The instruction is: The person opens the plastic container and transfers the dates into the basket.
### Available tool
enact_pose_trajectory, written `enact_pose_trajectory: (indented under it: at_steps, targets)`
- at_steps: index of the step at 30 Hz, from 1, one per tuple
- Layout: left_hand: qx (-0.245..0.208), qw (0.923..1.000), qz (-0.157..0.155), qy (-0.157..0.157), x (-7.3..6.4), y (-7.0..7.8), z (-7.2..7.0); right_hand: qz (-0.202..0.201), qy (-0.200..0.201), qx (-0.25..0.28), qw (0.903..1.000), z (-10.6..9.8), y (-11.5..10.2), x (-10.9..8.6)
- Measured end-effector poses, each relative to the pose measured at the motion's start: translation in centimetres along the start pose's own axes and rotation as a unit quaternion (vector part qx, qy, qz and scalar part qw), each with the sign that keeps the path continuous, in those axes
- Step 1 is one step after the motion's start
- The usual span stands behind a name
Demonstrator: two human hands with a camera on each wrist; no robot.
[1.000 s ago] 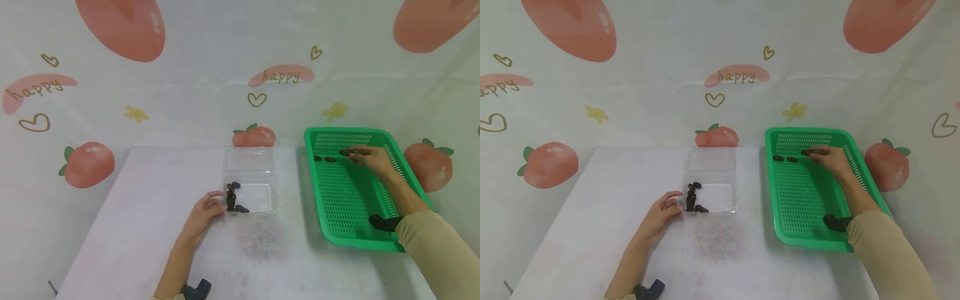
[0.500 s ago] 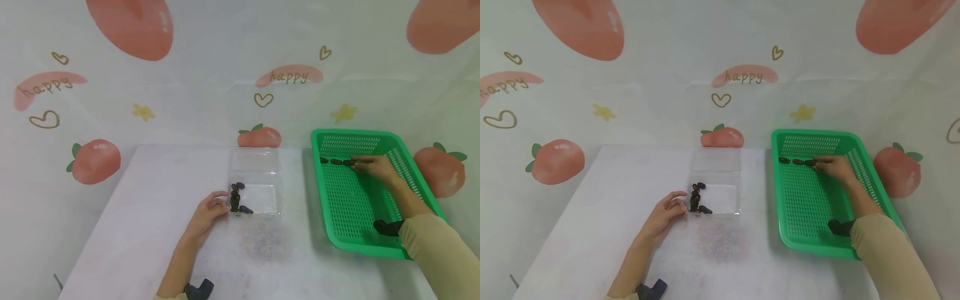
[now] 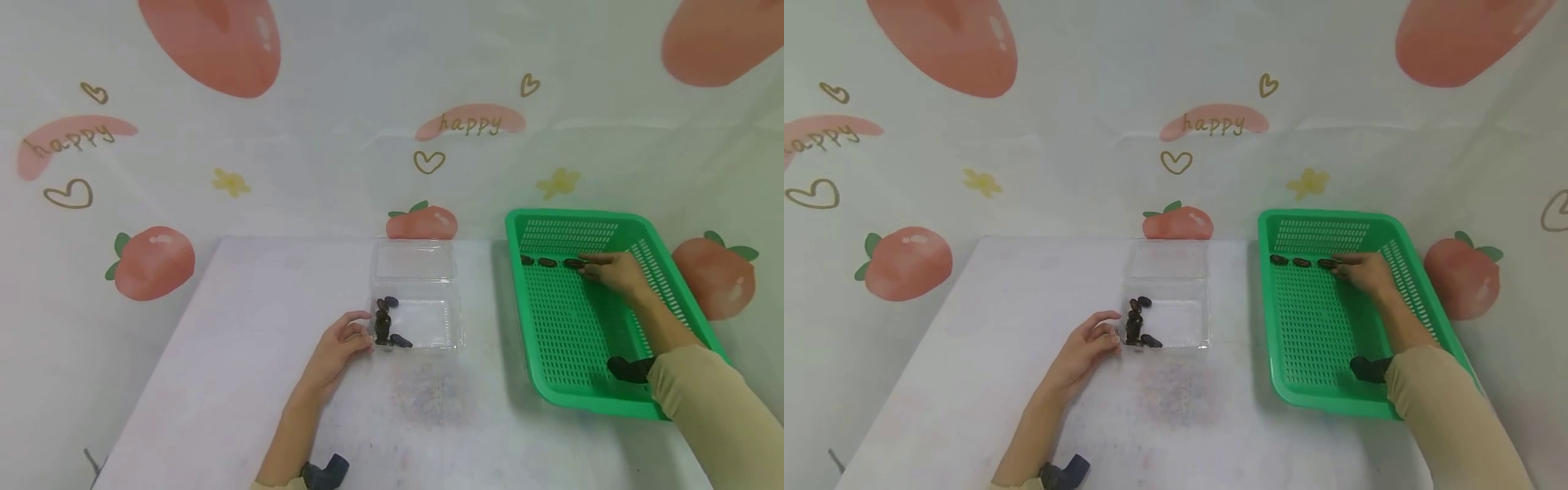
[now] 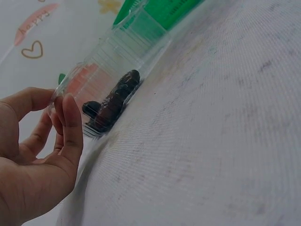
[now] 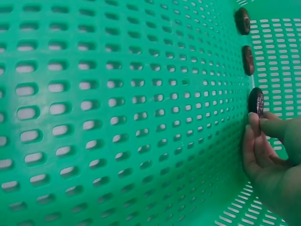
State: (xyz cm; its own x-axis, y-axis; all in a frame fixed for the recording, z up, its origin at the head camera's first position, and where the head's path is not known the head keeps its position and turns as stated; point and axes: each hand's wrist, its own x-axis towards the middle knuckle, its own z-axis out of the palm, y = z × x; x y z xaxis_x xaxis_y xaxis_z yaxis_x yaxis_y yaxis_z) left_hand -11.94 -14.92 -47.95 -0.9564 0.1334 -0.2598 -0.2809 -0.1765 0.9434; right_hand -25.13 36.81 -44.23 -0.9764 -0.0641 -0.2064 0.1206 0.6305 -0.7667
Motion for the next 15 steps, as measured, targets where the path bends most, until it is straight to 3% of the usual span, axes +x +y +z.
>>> enact_pose_trajectory:
  at_steps: [9, 15]
  targets:
    - [-0.007, 1.0000, -0.004, -0.003, 0.1, 0.0, -0.1, -0.021, 0.033, -0.058, 0.9975, -0.6, -0.7, -0.4]
    - [-0.001, 1.0000, -0.008, -0.003, 0.0, 0.2, -0.1, -0.029, 0.012, -0.008, 0.9995, -0.9, -1.9, -0.5]
